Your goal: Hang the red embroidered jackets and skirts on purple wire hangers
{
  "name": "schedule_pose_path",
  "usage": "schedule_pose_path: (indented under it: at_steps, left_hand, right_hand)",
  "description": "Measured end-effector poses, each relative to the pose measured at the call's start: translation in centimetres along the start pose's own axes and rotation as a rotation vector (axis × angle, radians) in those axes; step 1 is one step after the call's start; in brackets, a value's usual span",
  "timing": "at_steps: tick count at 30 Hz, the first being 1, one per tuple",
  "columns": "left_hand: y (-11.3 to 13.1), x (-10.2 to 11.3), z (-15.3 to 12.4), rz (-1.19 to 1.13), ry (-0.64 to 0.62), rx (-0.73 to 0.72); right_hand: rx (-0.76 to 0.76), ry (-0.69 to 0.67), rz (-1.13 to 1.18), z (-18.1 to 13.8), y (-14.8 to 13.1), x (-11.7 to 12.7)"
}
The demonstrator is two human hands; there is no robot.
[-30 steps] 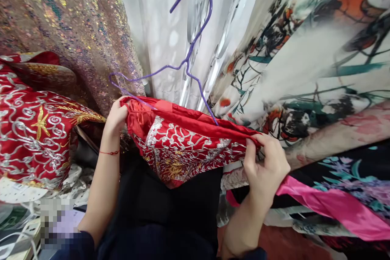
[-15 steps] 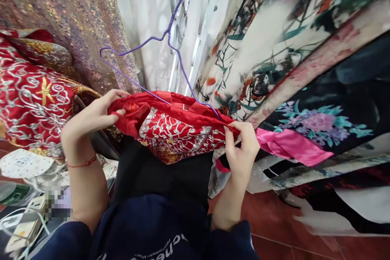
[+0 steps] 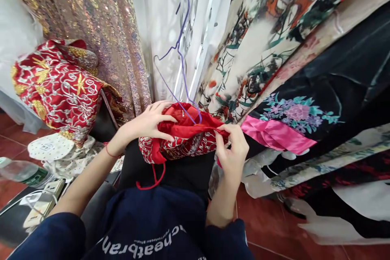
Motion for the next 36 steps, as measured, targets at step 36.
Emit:
schedule_pose_path:
  at_steps: [36]
  left_hand:
    - [-5.6, 13.6, -2.6, 0.000, 0.597, 0.094]
  right_hand:
    - [-0.247, -0.584, 0.637, -3.6, -6.8, -13.3]
Point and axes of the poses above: each hand's wrist, its own z-axis towards the middle knuckle, its own x-axis out of the back of the hand, y = z × x, the point moved 8 cm from there along z, towards the middle knuckle, and after that the axes turned 11 degrees about x, right-handed, at the moved point
